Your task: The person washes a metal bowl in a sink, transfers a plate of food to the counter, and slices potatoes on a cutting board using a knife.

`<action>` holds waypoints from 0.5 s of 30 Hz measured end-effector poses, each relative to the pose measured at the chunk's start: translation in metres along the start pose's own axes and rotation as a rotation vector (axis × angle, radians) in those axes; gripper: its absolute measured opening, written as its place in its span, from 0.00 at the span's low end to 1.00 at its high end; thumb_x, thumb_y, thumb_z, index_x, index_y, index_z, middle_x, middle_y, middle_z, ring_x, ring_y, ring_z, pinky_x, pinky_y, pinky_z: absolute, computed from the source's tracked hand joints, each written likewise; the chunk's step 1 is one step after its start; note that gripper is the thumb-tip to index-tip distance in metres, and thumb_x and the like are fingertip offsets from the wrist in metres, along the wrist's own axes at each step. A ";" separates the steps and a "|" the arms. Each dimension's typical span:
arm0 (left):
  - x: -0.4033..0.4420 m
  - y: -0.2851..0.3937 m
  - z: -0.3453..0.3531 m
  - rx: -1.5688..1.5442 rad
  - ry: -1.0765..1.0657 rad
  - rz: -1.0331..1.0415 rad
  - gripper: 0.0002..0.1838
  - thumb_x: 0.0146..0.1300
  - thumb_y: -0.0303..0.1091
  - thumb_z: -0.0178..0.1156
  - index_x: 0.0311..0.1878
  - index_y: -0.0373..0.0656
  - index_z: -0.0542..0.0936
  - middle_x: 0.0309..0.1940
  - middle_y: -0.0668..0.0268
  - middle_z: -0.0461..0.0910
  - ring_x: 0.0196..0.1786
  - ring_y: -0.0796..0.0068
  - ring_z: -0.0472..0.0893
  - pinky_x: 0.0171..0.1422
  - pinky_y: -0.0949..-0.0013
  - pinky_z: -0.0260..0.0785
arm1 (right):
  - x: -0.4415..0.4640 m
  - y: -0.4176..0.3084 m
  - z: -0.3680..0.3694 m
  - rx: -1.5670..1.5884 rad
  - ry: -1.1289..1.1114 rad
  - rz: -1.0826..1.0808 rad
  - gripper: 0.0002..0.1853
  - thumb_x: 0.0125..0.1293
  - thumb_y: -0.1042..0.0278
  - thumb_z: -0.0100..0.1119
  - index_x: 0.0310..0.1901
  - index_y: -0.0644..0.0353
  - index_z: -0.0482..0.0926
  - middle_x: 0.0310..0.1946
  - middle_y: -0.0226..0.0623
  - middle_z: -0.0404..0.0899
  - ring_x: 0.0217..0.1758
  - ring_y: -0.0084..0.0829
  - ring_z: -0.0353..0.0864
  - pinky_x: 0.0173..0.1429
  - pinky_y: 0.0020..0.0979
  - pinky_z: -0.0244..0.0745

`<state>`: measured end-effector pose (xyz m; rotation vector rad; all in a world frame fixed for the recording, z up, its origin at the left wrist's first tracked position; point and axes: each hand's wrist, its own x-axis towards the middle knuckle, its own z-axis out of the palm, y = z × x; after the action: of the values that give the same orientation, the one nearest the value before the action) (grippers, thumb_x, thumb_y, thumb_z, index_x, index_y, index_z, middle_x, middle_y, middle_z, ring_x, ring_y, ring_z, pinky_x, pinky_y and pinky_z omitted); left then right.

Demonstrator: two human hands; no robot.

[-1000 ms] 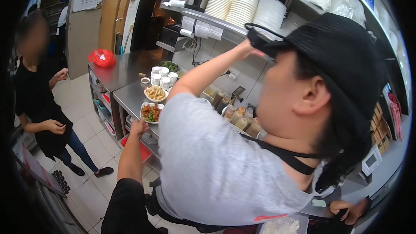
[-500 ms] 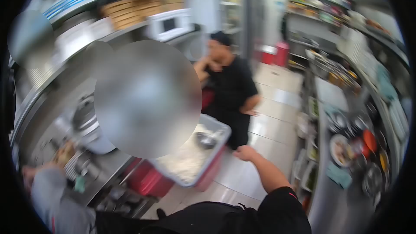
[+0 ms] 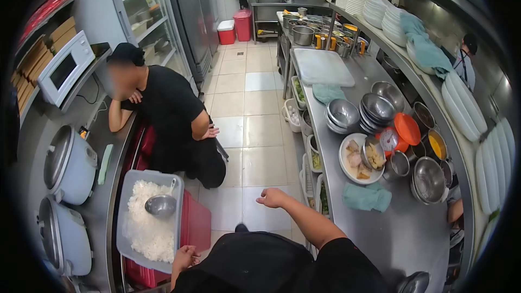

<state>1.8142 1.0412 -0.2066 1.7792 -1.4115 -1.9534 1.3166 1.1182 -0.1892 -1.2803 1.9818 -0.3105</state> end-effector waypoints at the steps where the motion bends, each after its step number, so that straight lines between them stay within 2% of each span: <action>1: 0.010 0.010 0.006 0.024 -0.010 -0.019 0.12 0.78 0.35 0.53 0.54 0.36 0.78 0.36 0.56 0.87 0.23 0.70 0.83 0.22 0.67 0.69 | 0.010 0.000 -0.011 0.000 -0.008 -0.010 0.34 0.69 0.36 0.59 0.57 0.63 0.84 0.50 0.54 0.87 0.56 0.52 0.85 0.63 0.45 0.78; 6: 0.089 0.073 0.017 0.127 -0.088 -0.053 0.13 0.77 0.36 0.57 0.54 0.37 0.81 0.33 0.60 0.87 0.24 0.73 0.83 0.23 0.70 0.69 | 0.074 0.006 -0.081 0.050 0.006 -0.041 0.36 0.71 0.36 0.59 0.61 0.66 0.81 0.51 0.55 0.87 0.57 0.51 0.86 0.63 0.42 0.79; 8: 0.148 0.111 0.018 0.209 -0.127 -0.040 0.14 0.75 0.38 0.60 0.53 0.38 0.82 0.33 0.63 0.86 0.24 0.75 0.82 0.24 0.70 0.69 | 0.097 0.013 -0.107 0.041 0.014 0.010 0.36 0.71 0.36 0.59 0.61 0.66 0.81 0.51 0.55 0.87 0.57 0.50 0.86 0.63 0.42 0.79; 10: 0.200 0.167 0.024 0.353 -0.208 0.004 0.15 0.74 0.40 0.62 0.53 0.38 0.83 0.33 0.64 0.86 0.24 0.76 0.81 0.24 0.70 0.69 | 0.122 0.027 -0.131 0.039 0.030 0.056 0.36 0.70 0.36 0.59 0.61 0.66 0.81 0.52 0.54 0.87 0.57 0.50 0.86 0.63 0.42 0.78; 11: 0.211 0.223 0.044 0.366 -0.268 0.040 0.16 0.72 0.41 0.63 0.52 0.38 0.83 0.32 0.66 0.85 0.25 0.78 0.80 0.25 0.71 0.69 | 0.132 0.035 -0.139 0.038 0.035 0.075 0.36 0.70 0.36 0.59 0.61 0.66 0.81 0.51 0.54 0.87 0.57 0.50 0.86 0.63 0.42 0.78; 13: 0.283 0.285 0.086 0.391 -0.473 0.291 0.15 0.72 0.41 0.63 0.51 0.38 0.83 0.31 0.66 0.84 0.27 0.79 0.80 0.28 0.71 0.71 | 0.154 0.046 -0.158 0.036 0.066 0.102 0.37 0.70 0.35 0.60 0.60 0.67 0.82 0.51 0.54 0.87 0.57 0.49 0.86 0.63 0.42 0.79; 14: 0.282 0.358 0.114 0.591 -0.563 0.246 0.15 0.72 0.41 0.62 0.50 0.37 0.82 0.31 0.67 0.84 0.27 0.78 0.80 0.32 0.71 0.73 | 0.163 0.049 -0.170 0.070 0.081 0.121 0.37 0.70 0.35 0.60 0.60 0.67 0.82 0.51 0.54 0.87 0.57 0.49 0.86 0.63 0.42 0.79; 15: 0.284 0.404 0.143 0.575 -0.507 0.392 0.19 0.73 0.43 0.60 0.54 0.36 0.82 0.33 0.66 0.85 0.28 0.75 0.82 0.36 0.70 0.76 | 0.170 0.051 -0.181 0.107 0.096 0.140 0.37 0.70 0.35 0.60 0.60 0.67 0.82 0.51 0.54 0.87 0.58 0.48 0.86 0.63 0.42 0.79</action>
<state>1.4263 0.7098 -0.1443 1.0337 -2.4650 -1.9747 1.1175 0.9623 -0.1697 -1.0712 2.0939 -0.4107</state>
